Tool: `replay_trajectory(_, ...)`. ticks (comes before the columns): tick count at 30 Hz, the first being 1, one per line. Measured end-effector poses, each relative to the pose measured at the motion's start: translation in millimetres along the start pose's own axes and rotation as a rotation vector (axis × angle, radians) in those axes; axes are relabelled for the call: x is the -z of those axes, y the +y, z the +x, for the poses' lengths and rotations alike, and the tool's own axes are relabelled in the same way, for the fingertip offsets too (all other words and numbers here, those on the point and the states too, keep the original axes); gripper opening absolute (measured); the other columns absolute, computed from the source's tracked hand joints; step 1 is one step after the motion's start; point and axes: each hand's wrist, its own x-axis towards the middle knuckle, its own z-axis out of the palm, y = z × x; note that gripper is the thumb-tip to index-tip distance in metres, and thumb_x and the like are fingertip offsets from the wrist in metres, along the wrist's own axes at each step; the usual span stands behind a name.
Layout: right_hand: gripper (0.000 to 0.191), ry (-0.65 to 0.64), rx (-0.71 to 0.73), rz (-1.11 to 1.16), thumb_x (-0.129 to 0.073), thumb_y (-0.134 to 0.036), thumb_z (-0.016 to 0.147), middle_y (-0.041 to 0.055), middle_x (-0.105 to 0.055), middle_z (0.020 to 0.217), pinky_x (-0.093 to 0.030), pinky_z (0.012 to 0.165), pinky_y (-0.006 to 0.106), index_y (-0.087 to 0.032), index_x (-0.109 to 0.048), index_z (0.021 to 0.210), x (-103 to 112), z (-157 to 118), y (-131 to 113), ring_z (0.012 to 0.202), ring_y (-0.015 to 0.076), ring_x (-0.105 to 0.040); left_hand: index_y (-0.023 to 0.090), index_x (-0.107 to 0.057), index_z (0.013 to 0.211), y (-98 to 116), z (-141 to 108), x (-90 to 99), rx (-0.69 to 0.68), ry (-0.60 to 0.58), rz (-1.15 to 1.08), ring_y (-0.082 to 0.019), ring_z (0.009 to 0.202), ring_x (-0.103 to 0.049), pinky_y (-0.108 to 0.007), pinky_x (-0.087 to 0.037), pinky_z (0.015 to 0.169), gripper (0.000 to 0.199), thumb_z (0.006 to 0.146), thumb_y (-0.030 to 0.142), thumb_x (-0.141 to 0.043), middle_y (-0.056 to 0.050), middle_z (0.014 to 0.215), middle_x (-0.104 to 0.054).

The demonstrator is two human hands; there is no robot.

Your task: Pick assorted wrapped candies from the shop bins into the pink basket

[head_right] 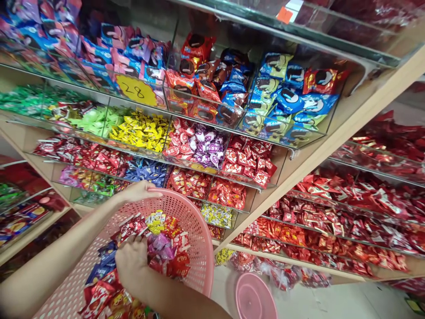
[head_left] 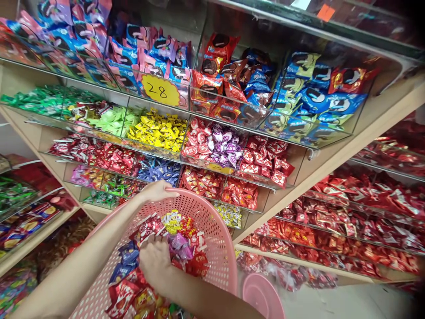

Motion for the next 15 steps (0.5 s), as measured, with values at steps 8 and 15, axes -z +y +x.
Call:
replay_trajectory(8, 0.024, -0.013, -0.009, 0.049, -0.053, -0.020, 0.088, 0.0137, -0.066, 0.108, -0.052, 0.079, 0.039, -0.013, -0.065, 0.106, 29.0, -17.1, 11.9, 0.097, 0.0253, -0.062, 0.019, -0.061, 0.065, 11.3, -2.6, 1.2, 0.020, -0.014, 0.116, -0.012, 0.056, -0.045, -0.024, -0.025, 0.052, 0.055, 0.066, 0.074, -0.053, 0.003, 0.055, -0.051)
replay_trajectory(15, 0.024, 0.009, -0.131, 0.243, -0.043, -0.016, 0.091, 0.0097, -0.067, 0.108, -0.046, 0.071, 0.032, -0.017, -0.063, 0.105, 57.8, -39.2, 55.6, 0.092, 0.0225, -0.065, 0.019, -0.059, 0.062, 9.3, -4.9, 3.6, 0.038, 0.009, 0.122, -0.012, 0.055, -0.044, -0.025, -0.024, 0.052, 0.056, 0.065, 0.075, -0.054, 0.004, 0.055, -0.049)
